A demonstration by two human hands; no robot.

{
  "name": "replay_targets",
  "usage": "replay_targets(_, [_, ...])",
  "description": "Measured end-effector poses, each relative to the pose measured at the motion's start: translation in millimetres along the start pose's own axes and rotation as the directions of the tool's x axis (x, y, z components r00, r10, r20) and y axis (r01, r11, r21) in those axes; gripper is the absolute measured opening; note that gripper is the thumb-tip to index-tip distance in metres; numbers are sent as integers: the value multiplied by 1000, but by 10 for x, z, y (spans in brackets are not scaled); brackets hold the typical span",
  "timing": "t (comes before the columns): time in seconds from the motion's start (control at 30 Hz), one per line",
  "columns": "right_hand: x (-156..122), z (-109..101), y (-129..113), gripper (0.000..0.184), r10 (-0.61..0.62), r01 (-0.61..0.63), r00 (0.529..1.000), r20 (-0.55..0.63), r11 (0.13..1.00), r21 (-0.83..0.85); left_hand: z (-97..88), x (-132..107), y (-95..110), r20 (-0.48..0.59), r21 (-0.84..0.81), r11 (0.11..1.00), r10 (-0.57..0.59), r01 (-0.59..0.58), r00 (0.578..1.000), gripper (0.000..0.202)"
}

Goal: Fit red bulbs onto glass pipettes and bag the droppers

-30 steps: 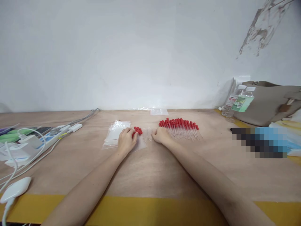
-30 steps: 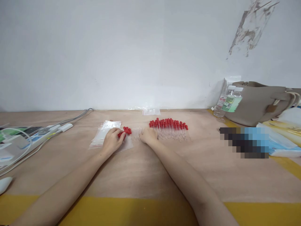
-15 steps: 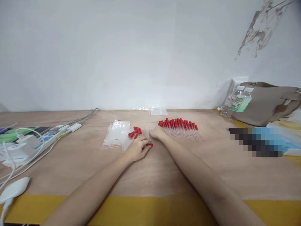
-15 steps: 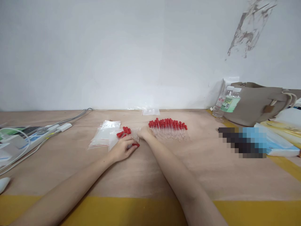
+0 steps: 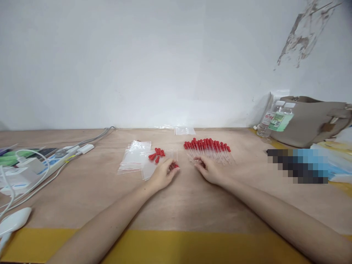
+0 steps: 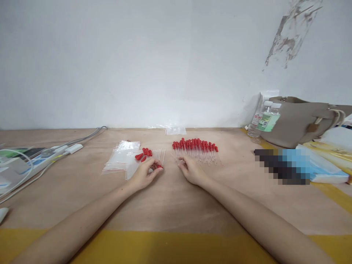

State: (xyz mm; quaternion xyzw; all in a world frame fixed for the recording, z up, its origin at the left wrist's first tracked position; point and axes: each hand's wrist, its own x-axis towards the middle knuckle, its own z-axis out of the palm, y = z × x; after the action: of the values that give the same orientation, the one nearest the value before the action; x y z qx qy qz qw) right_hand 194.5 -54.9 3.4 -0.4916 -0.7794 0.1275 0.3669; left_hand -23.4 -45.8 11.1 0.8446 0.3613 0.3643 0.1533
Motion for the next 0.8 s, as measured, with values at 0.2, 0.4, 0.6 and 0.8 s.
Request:
replay_targets(0.2, [-184,35,-3,14,-123,119,988,-89,991,-57,72,-41,26,124,-68,997,-36,44,992,5])
replay_targets(0.4, [-201,35,-50,18,-186,182,981,-57,980,-80,63,-33,-13,107,41,998,-43,39,993,13])
replay_targets(0.6, [-219,45,-94,16,-234,230,972,-23,966,-113,71,-20,-18,16,30,1000,1,-2,1000,19])
replay_targets(0.8, [-218,51,-113,17,-212,212,977,1,973,-88,60,-19,38,27,16,999,45,-46,999,15])
